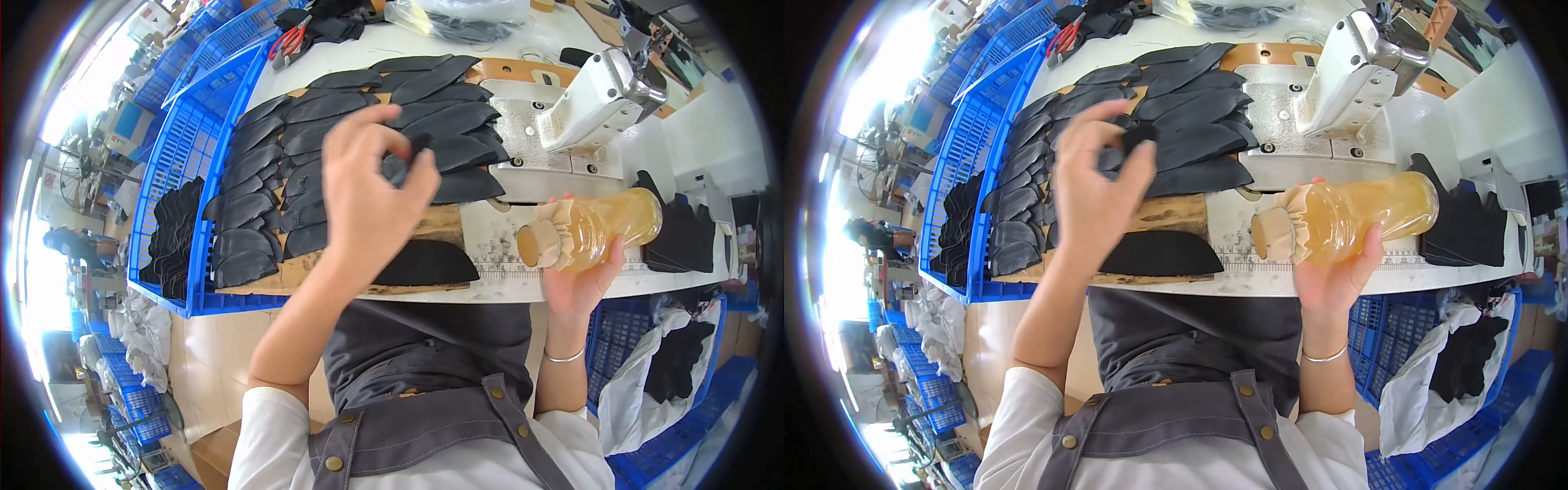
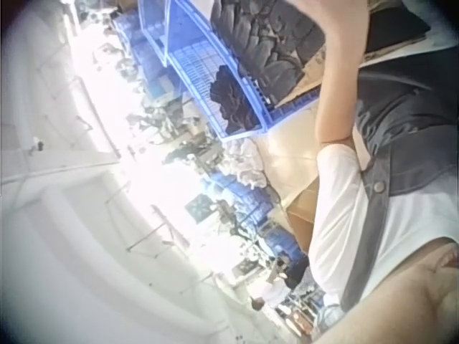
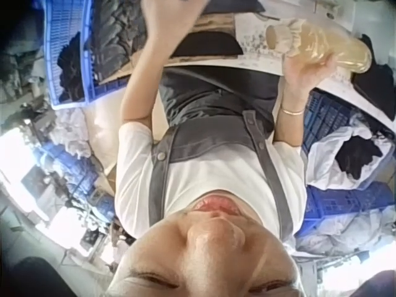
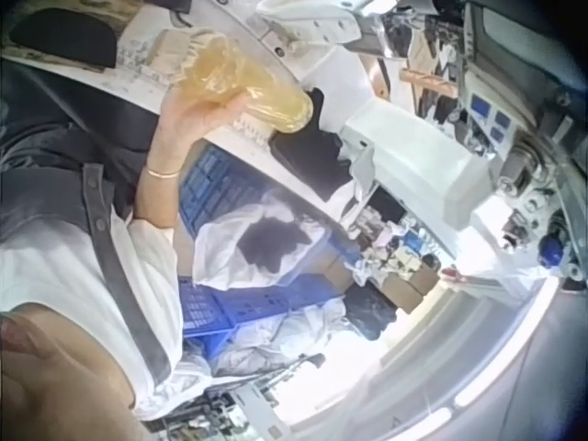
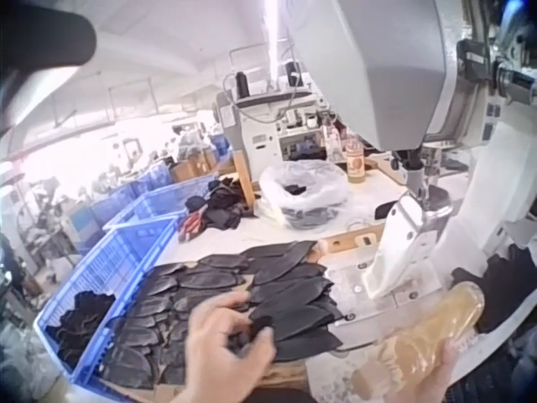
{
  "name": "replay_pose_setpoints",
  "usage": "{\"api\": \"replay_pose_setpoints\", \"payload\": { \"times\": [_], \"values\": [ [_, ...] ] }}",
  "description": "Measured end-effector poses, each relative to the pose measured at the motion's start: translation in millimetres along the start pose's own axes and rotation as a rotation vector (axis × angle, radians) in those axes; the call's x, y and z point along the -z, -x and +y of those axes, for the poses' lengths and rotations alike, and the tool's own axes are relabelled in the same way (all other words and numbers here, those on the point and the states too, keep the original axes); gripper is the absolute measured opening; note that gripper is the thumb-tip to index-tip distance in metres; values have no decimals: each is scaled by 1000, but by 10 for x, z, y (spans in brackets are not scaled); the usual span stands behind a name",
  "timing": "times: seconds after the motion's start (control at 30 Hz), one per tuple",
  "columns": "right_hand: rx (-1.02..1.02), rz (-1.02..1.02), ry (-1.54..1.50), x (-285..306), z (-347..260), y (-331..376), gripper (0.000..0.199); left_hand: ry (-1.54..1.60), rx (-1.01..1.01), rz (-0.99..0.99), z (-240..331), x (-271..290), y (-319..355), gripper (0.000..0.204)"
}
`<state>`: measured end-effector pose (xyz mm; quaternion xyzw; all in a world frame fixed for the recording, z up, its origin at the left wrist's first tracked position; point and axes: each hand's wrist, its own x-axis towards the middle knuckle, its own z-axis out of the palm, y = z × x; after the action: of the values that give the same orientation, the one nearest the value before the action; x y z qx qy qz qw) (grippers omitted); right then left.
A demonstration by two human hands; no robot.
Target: Apply adhesive to the edges of leather or synthetic shoe upper components using a squeeze bottle and spreader.
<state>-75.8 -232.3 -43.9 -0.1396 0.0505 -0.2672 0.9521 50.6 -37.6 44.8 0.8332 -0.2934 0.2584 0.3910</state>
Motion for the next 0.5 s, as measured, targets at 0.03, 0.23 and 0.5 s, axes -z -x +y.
{"api": "replay_pose_setpoints", "payload": {
  "times": [0.03,0.23,0.5],
  "values": [
    [1,15,8,-16,5,-1,62,28,-33,-27,15,-117,36,17],
    [2,-10,69,-37,1,25,60,6,-94,-374,39,-408,164,22],
    [3,-8,36,-46,16,16,57,-242,-296,-537,-51,-230,62,61]
  ]
}}
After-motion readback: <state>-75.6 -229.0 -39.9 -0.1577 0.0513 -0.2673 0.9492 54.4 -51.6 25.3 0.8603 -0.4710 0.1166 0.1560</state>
